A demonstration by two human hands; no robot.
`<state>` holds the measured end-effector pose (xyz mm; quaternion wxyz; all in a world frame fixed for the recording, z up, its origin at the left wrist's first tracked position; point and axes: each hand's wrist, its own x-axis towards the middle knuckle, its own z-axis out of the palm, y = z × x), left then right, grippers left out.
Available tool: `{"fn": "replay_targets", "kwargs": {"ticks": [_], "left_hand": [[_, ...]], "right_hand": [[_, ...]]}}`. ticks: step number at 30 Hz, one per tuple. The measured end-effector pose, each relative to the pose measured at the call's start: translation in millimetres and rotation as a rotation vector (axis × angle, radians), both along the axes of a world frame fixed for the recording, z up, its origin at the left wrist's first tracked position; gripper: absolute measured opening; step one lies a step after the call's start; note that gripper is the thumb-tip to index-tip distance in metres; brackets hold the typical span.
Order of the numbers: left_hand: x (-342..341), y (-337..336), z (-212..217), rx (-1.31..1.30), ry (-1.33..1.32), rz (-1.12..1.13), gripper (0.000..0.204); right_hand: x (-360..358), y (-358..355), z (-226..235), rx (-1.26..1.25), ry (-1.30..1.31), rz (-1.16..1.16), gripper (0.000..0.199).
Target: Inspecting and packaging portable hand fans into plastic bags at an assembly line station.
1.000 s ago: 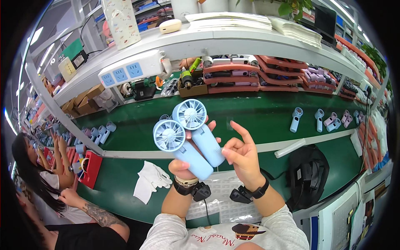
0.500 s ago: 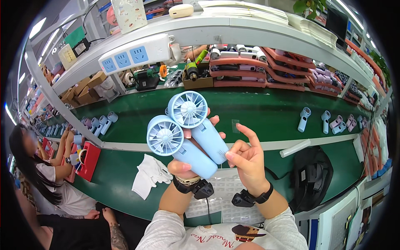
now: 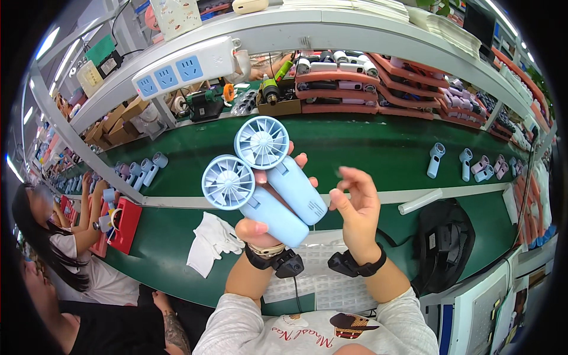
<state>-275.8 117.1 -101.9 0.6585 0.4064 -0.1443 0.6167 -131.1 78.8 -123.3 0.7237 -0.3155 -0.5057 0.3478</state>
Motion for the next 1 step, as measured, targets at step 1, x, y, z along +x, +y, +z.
{"fn": "replay_targets", "kwargs": {"ticks": [1], "left_hand": [[-0.5,0.4,-0.5,-0.022,-0.006,-0.003,0.052]], "right_hand": [[0.6,-1.6,1.3,0.035,-0.018,-0.014,0.059]]}}
